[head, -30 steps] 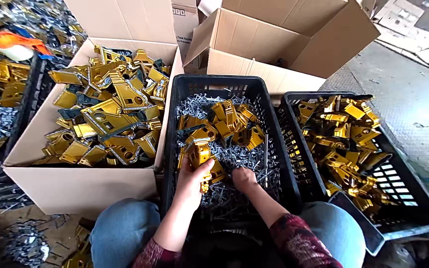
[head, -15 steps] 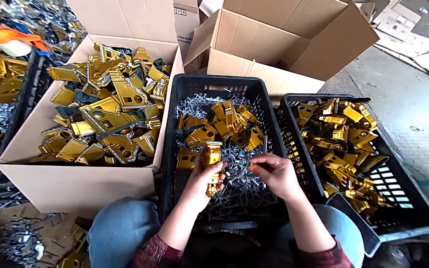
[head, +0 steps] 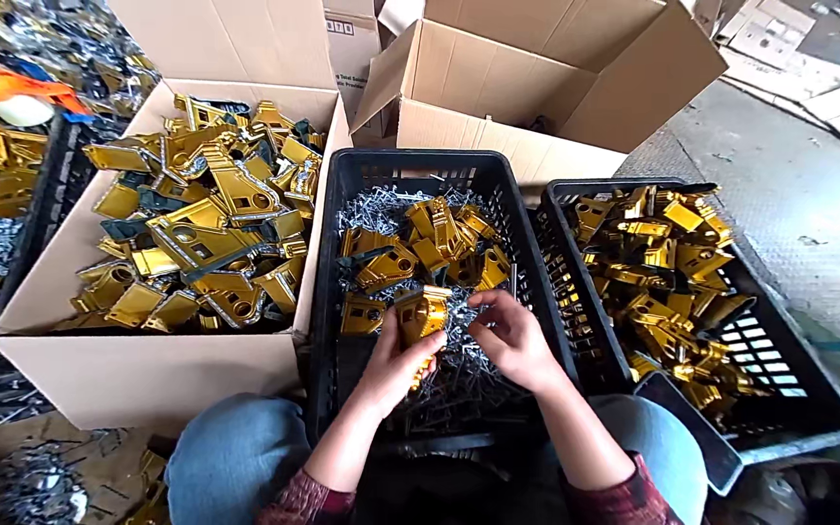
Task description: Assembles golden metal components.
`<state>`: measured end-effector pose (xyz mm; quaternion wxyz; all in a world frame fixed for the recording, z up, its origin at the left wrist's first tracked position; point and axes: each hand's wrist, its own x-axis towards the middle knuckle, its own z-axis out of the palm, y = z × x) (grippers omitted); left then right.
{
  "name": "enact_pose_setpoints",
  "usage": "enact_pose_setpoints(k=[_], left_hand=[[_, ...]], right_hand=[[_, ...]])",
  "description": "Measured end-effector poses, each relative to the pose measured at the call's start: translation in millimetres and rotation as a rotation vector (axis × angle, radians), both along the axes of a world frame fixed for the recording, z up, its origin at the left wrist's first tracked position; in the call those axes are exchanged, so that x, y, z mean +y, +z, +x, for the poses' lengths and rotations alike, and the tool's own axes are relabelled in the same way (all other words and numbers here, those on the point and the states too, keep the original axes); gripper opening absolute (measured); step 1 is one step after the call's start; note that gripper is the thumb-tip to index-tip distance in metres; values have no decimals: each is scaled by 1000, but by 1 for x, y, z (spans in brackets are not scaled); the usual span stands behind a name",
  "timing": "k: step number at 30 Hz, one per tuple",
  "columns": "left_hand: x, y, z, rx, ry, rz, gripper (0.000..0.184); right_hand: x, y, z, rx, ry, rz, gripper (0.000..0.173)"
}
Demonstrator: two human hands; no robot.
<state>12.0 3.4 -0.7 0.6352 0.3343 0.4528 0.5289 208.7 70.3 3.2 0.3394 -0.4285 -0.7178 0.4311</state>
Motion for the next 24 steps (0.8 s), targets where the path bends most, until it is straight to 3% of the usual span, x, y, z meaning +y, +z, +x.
enact_pose_setpoints(k=[4, 8, 11, 13, 16, 20, 22, 24], left_hand=[[-2, -9, 4, 117, -37, 103, 77], [-3, -2, 7, -59, 77, -60, 55], [2, -2, 4, -261, 165, -162, 41], [1, -8, 3, -332, 109, -99, 55], [-1, -9, 5, -310, 22, -47, 93], [-4, -10, 3, -168, -66, 47, 104], [-4, -10, 2, -131, -105, 60, 103], [-5, -12, 0, -114, -141, 32, 103]], right_hand=[[-7, -5, -19, 161, -41, -315, 16], [-8, -4, -27, 377, -138, -269, 18], [-15, 7, -21, 444, 4, -266, 16], [-21, 5, -25, 420, 61, -159, 14], [-20, -8, -29, 265, 46, 197, 15], [-13, -17, -28, 94, 6, 624, 22], [-13, -21, -29, 109, 34, 612, 29], [-15, -27, -31, 186, 90, 452, 50]])
